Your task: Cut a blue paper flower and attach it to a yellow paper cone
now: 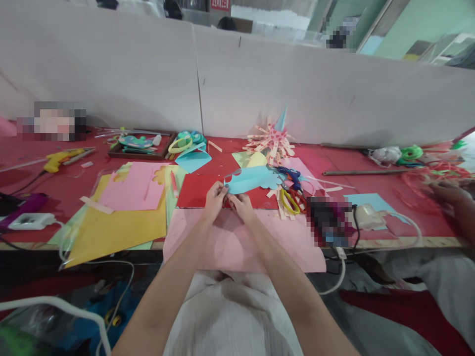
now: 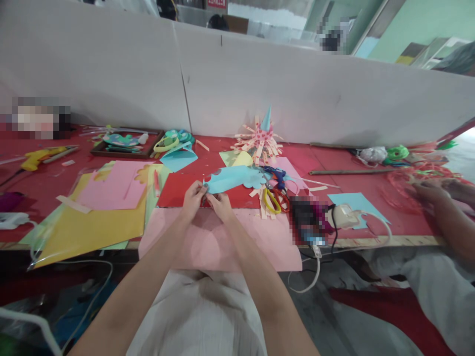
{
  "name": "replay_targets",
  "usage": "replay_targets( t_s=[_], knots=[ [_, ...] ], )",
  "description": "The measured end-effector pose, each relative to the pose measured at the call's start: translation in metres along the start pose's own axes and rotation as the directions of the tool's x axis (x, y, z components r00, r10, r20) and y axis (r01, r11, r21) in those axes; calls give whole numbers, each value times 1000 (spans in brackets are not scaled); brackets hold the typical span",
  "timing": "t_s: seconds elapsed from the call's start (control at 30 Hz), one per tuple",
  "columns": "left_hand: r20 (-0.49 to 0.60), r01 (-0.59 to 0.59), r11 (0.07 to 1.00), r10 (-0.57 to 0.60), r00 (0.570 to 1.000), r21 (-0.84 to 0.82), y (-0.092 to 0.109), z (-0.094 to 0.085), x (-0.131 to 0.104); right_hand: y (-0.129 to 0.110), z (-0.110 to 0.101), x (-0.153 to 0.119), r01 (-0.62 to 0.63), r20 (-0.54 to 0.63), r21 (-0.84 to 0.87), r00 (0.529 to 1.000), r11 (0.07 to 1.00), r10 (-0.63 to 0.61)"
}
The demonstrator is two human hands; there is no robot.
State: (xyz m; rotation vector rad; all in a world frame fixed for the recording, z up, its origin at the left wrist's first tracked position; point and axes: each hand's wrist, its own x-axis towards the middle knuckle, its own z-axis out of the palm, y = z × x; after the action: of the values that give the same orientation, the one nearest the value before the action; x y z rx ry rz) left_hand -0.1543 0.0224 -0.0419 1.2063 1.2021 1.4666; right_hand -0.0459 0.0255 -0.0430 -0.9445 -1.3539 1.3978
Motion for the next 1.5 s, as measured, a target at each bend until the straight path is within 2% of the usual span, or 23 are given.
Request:
replay_targets(
  t_s=[0.2,0.4,0.53,0.63,0.73,1.0,1.2,1.4,1.5],
  knots=[
    [-9,-23,999,23,1000,44,1,1,0,1,-1,2,20,16,-66,1000,998,-19],
    [-49,-101,981,111,993,165,-1,2,-1,6,0,4,29,-66,-126,997,992,-37],
    [-40,-81,990,86,995,113,-2,2,-1,3,0,3,3,-37,-39,999,999,-4],
    [-20,-86,992,88,996,93,-3,3,-1,2,0,2,-15,-74,24,997,1000,17],
    [-8,-96,988,98,995,120,-3,3,-2,3,-1,2,-24,-140,18,990,1000,27],
    [41,-118,983,113,993,144,-3,2,-1,7,-2,4,-7,-159,36,987,999,13],
    [58,-117,990,112,992,82,0,2,-1,6,-1,4,-19,-140,55,990,998,27],
    [-23,-94,985,98,995,142,3,2,-3,4,1,1,-42,-101,67,994,997,49],
    [-20,-79,983,83,996,163,1,1,-2,3,2,0,-57,-104,79,992,995,65]
  ],
)
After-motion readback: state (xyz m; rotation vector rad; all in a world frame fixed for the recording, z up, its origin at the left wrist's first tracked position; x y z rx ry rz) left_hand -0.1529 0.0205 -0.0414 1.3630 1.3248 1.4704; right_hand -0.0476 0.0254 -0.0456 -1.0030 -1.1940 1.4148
